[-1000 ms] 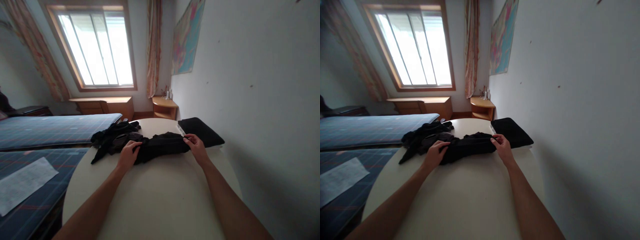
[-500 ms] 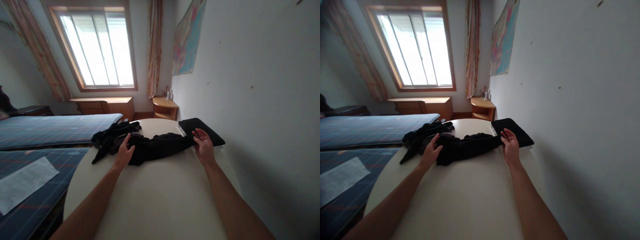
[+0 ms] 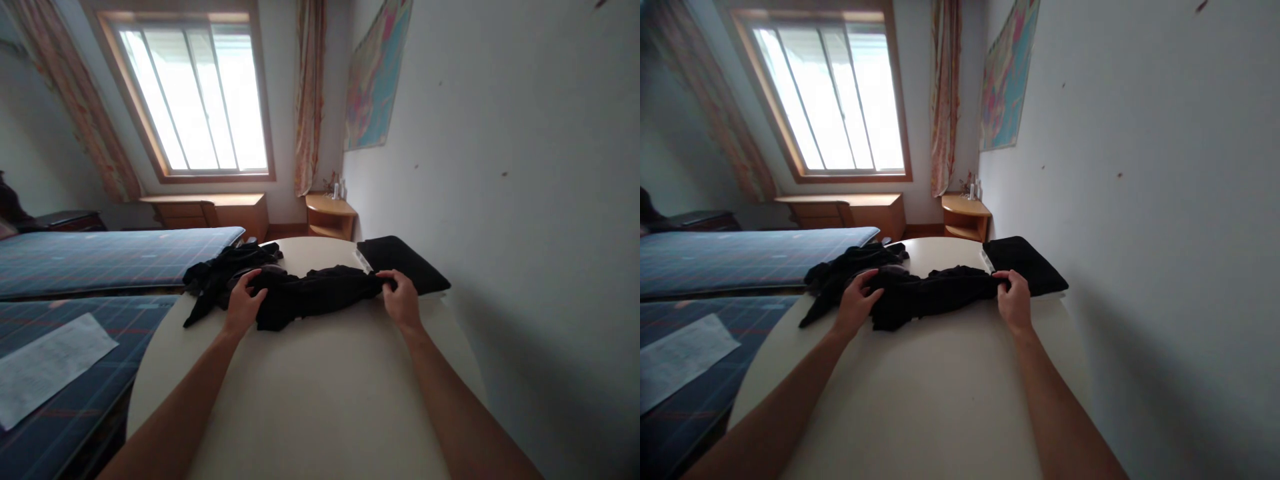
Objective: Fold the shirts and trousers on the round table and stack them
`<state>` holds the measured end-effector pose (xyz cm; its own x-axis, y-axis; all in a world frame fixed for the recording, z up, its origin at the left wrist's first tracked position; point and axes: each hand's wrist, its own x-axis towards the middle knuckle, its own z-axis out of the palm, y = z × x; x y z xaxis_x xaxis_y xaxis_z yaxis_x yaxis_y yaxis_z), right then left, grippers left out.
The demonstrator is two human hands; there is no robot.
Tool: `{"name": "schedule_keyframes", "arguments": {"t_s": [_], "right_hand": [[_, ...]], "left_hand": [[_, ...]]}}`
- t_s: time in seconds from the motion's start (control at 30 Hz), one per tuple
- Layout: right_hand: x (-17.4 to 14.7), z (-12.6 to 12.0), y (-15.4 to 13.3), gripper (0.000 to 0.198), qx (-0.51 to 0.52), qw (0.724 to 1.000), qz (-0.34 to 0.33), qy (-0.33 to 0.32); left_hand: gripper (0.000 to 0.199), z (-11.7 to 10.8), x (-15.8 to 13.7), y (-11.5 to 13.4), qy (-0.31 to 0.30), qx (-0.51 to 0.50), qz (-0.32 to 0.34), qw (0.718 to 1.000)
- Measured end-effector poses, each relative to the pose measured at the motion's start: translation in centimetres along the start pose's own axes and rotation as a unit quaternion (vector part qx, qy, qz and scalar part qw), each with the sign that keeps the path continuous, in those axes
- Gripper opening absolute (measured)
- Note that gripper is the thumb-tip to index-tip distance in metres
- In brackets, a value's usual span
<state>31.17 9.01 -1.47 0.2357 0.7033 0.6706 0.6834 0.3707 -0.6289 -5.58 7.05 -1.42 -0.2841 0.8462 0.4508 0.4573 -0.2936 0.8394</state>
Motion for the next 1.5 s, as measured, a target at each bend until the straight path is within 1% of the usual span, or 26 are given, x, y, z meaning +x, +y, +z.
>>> {"name": "schedule_keyframes", "arguments": {"t_s": [0.07, 0.1, 0.17, 0.2, 0.23, 0.27, 0.33, 0.4, 0.43, 0.5, 0.53, 0.63, 0.73, 0.9, 1.0, 1.1, 1.23, 1.3, 1.37, 1.5], "right_hand": [[-0.1, 0.0, -0.2, 0.027, -0.032, 0.999, 0.007, -0.008], [-0.2, 0.0, -0.4, 0.027, -0.048, 0.999, 0.011, -0.01], [-0.4, -0.1, -1.0, 0.027, -0.083, 0.996, 0.018, -0.011], [-0.5, -0.1, -1.4, 0.026, -0.099, 0.995, 0.019, -0.01], [-0.7, 0.0, -1.7, 0.025, -0.112, 0.994, 0.016, -0.013], [-0.8, 0.0, -2.1, 0.024, -0.119, 0.993, 0.008, -0.02], [-1.0, 0.2, -2.9, 0.021, -0.114, 0.992, -0.026, -0.055], [-1.4, 0.6, -3.8, 0.02, -0.087, 0.985, -0.079, -0.124], [-1.7, 0.9, -4.3, 0.019, -0.072, 0.978, -0.106, -0.165], [-2.4, 1.6, -5.2, 0.016, -0.057, 0.959, -0.151, -0.234], [-2.8, 2.0, -5.6, 0.015, -0.061, 0.95, -0.168, -0.256], [-3.9, 3.1, -6.6, 0.009, -0.101, 0.931, -0.202, -0.287], [-4.6, 3.8, -6.9, 0.01, -0.145, 0.918, -0.22, -0.295], [-4.8, 4.1, -6.8, 0.008, -0.198, 0.91, -0.216, -0.292], [-4.7, 4.0, -6.8, 0.006, -0.206, 0.91, -0.215, -0.289], [-4.7, 3.8, -6.8, 0.004, -0.195, 0.912, -0.22, -0.287], [-4.8, 4.0, -6.9, 0.017, -0.174, 0.915, -0.228, -0.285], [-4.9, 4.2, -6.9, 0.018, -0.172, 0.914, -0.233, -0.284], [-5.0, 4.4, -6.9, 0.016, -0.177, 0.912, -0.235, -0.287], [-5.1, 4.5, -6.8, 0.009, -0.176, 0.904, -0.244, -0.304]], "left_hand": [[0.047, 0.0, 0.0, -0.1, -0.007, 0.011, -0.001, 1.0], [0.044, 0.0, -0.1, -0.1, -0.005, 0.028, 0.015, 0.999], [0.035, 0.1, -0.3, 0.1, 0.015, 0.092, 0.077, 0.993], [0.029, 0.1, -0.5, 0.3, 0.026, 0.132, 0.115, 0.984], [0.024, 0.2, -0.8, 0.7, 0.029, 0.167, 0.15, 0.974], [0.02, 0.3, -1.1, 1.1, 0.018, 0.192, 0.181, 0.965], [0.012, 0.5, -1.8, 2.1, -0.041, 0.214, 0.231, 0.948], [0.009, 0.9, -2.6, 2.9, -0.118, 0.228, 0.265, 0.929], [0.01, 1.2, -2.9, 3.2, -0.149, 0.24, 0.275, 0.919], [0.016, 1.7, -3.6, 3.4, -0.188, 0.268, 0.281, 0.902], [0.018, 1.9, -3.8, 3.4, -0.199, 0.28, 0.281, 0.896], [0.021, 2.4, -4.1, 3.2, -0.21, 0.314, 0.28, 0.883], [0.02, 2.7, -4.2, 3.1, -0.209, 0.352, 0.277, 0.869], [0.008, 2.9, -4.3, 3.4, -0.196, 0.387, 0.274, 0.858], [0.007, 2.9, -4.3, 3.6, -0.185, 0.378, 0.281, 0.862], [0.007, 3.0, -4.3, 3.7, -0.171, 0.345, 0.3, 0.873], [0.009, 2.9, -4.4, 4.1, -0.155, 0.304, 0.323, 0.883], [0.009, 2.8, -4.5, 4.2, -0.163, 0.288, 0.335, 0.882], [0.008, 2.7, -4.6, 4.3, -0.183, 0.278, 0.347, 0.877], [0.006, 2.6, -4.7, 4.1, -0.222, 0.292, 0.347, 0.863]]}}
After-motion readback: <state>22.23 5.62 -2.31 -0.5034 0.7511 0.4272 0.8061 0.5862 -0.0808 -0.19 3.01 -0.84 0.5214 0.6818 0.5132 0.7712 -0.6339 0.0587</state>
